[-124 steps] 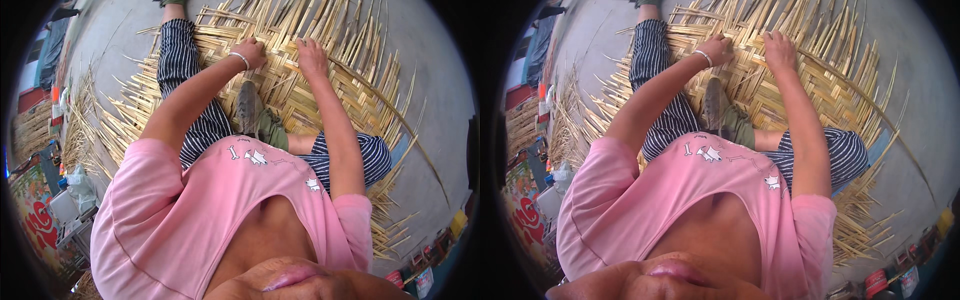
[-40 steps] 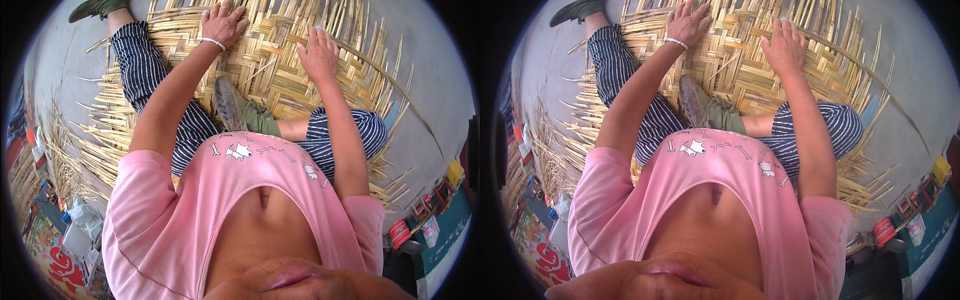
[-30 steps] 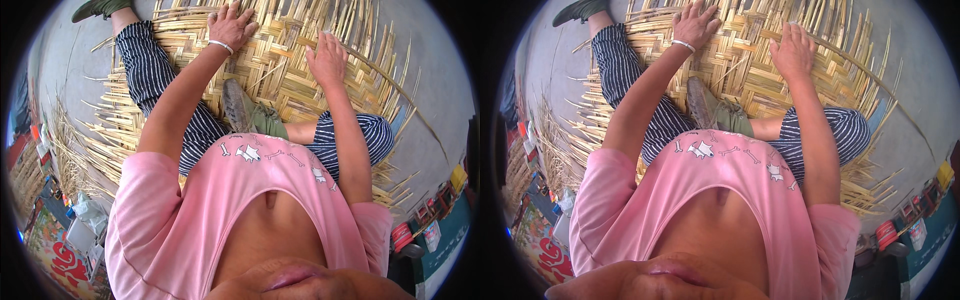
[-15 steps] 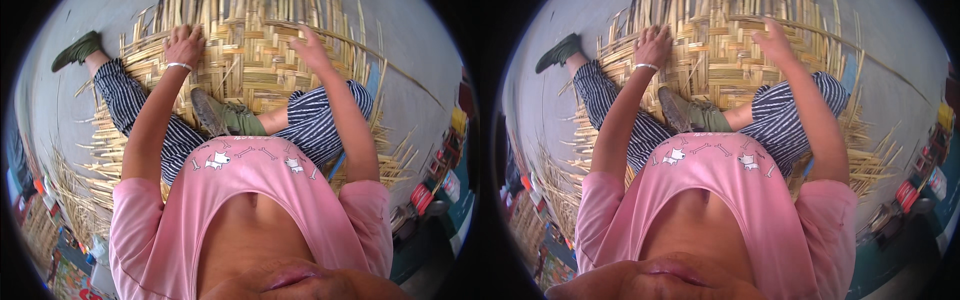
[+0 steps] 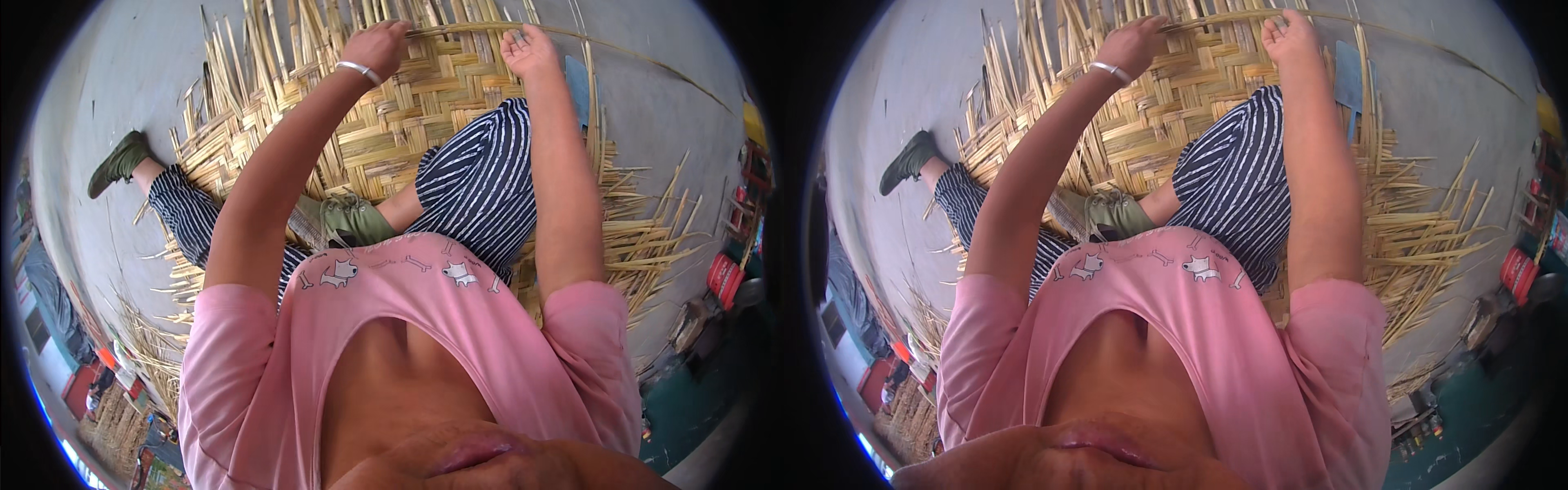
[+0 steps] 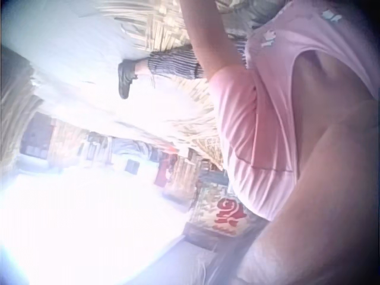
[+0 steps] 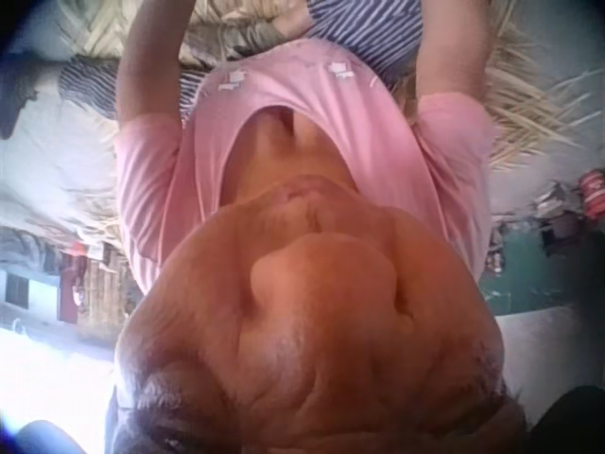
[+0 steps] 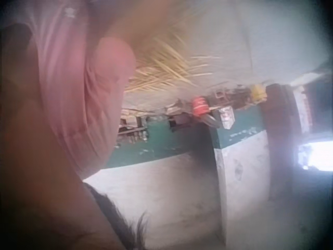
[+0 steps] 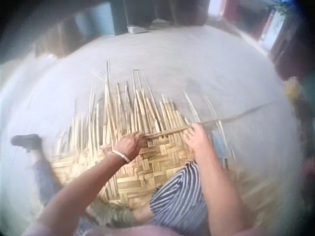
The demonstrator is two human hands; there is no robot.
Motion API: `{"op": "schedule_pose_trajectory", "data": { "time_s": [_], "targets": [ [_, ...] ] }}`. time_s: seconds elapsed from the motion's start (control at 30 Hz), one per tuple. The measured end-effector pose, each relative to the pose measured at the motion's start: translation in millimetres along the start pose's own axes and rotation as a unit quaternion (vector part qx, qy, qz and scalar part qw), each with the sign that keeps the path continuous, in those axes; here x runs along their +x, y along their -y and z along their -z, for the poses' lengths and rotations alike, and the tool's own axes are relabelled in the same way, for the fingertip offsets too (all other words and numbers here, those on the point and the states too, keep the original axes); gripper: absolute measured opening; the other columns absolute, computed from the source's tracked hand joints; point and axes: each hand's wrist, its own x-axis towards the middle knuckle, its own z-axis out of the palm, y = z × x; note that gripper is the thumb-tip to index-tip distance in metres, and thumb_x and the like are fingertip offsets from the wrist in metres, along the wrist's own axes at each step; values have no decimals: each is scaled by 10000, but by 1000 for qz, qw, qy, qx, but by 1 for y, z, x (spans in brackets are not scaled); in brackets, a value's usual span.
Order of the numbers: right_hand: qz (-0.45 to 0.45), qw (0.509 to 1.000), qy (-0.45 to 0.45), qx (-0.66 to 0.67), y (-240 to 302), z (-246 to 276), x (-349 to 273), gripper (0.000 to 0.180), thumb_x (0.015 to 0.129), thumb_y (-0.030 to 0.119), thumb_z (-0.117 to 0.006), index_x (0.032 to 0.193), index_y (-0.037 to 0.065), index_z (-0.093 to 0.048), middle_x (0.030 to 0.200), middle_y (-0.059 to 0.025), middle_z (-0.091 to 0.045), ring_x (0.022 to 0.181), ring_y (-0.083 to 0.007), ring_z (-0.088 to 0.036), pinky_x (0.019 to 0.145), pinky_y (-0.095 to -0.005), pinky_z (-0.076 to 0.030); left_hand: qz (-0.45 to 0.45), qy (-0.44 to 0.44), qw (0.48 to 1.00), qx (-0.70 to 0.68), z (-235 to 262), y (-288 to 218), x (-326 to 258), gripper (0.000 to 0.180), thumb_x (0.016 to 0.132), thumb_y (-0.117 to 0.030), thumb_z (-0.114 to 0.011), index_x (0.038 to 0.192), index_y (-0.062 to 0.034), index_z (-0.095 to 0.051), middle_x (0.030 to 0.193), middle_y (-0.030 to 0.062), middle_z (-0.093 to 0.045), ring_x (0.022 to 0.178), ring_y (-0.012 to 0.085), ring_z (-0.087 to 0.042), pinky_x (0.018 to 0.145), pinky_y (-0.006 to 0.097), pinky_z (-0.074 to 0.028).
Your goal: The person sits on the floor and weaves thin bamboo strips by hand into a flat circular mat. They interlace the strips over and under existing rows, occasionally adjusting the position of the mat and their legs to continue the pattern.
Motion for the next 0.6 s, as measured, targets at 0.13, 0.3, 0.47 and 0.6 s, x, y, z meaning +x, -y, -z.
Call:
{"op": "schedule_pose_trajectory", "data": {
  "time_s": [0.13, 0.3, 0.47, 0.6],
  "targets": [
    [-18, 998, 55, 2, -2, -1, -2, 233, 961, 190, -690, 1084, 17, -592, 1108, -73, -640, 1018, -238, -612, 867, -392, -536, 76, 93, 991, -54, -9, -24, 53, 430, 1032, -338, -509, 1360, -91, -637, 1187, 186, -729, 1086, 359, -695, 976, 465, -529],
    [19, 999, -23, 14, 0, -6, -26, 595, 997, 238, -645, 1513, 23, -441, 1631, -171, -329, 1423, -312, -425, 1098, -442, -437, 67, 171, 978, -101, -14, -36, 96, 467, 966, -450, -579, 1185, -69, -737, 1034, 161, -761, 976, 343, -712, 918, 442, -536],
    [-6, 1000, -9, 17, 0, -14, -39, 703, 1060, 295, -526, 1635, 55, -203, 1667, -178, -266, 1499, -350, -357, 1171, -481, -355, 105, 195, 970, -101, -21, -54, 118, 442, 928, -486, -683, 1046, -64, -746, 921, 112, -763, 838, 252, -729, 790, 399, -565],
    [18, 996, 20, 84, 3, -17, -31, 516, 1080, 291, -493, 1496, 5, -386, 1517, -176, -475, 1347, -346, -527, 1098, -458, -429, 138, 207, 940, -235, -11, -71, 127, 449, 940, -476, -709, 1059, -44, -742, 890, 82, -762, 733, 164, -721, 703, 329, -572]
  ]
}}
